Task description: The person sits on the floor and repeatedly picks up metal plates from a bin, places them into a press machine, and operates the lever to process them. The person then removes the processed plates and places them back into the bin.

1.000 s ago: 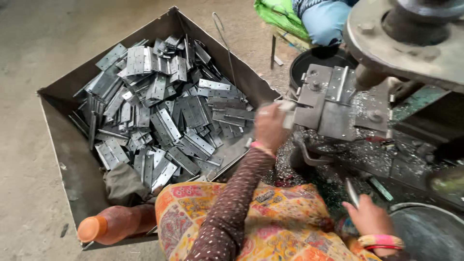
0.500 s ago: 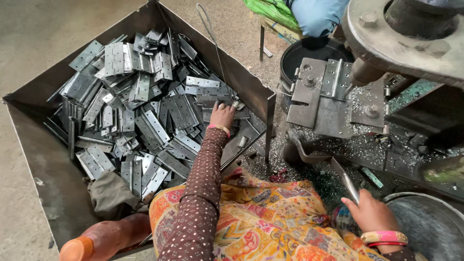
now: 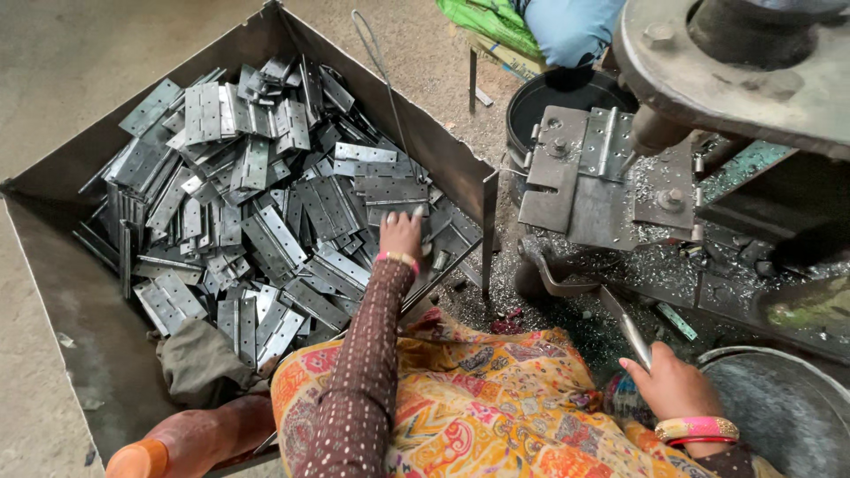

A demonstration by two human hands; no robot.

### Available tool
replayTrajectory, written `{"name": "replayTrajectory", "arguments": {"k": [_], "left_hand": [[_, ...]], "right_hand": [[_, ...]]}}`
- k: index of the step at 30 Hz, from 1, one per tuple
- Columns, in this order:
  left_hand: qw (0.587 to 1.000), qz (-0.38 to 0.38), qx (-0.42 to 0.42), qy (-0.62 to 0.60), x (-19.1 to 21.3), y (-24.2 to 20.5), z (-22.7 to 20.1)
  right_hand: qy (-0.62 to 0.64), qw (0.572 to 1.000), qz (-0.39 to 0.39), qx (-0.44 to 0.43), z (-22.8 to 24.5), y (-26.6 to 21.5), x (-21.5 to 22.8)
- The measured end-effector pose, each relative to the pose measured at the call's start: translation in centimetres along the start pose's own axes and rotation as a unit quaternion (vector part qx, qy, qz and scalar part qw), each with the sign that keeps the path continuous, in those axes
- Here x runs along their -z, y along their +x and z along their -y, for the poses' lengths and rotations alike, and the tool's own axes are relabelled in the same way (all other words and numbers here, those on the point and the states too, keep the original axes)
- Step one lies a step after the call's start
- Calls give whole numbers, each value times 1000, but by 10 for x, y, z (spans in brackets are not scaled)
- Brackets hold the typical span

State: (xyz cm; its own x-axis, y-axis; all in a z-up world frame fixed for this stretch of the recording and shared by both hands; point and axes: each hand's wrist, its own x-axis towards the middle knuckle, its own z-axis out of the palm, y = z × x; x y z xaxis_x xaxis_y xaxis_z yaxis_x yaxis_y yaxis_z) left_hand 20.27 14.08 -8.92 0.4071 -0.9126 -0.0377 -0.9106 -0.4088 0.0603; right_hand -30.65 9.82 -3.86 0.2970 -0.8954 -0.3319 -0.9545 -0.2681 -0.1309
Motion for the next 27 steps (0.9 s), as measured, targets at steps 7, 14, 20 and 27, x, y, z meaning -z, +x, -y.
{"name": "replayTrajectory", "arguments": {"k": [7,14,20,27], "left_hand": [[990,-115,55,-52,-48,-36,1],[971,-237,-22,15,-80,-46,8],[972,-196,43,-121,-37,-39,-4],[820,-366,-2,-441,153,-64,-88]], "right_hand": [[5,999,-22,23,-4,-1,-6],[36,999,-23,21,-3,0,-10],[40,998,-37,23,-1,-1,-14],[44,997,-51,27,1,5,-26]]}}
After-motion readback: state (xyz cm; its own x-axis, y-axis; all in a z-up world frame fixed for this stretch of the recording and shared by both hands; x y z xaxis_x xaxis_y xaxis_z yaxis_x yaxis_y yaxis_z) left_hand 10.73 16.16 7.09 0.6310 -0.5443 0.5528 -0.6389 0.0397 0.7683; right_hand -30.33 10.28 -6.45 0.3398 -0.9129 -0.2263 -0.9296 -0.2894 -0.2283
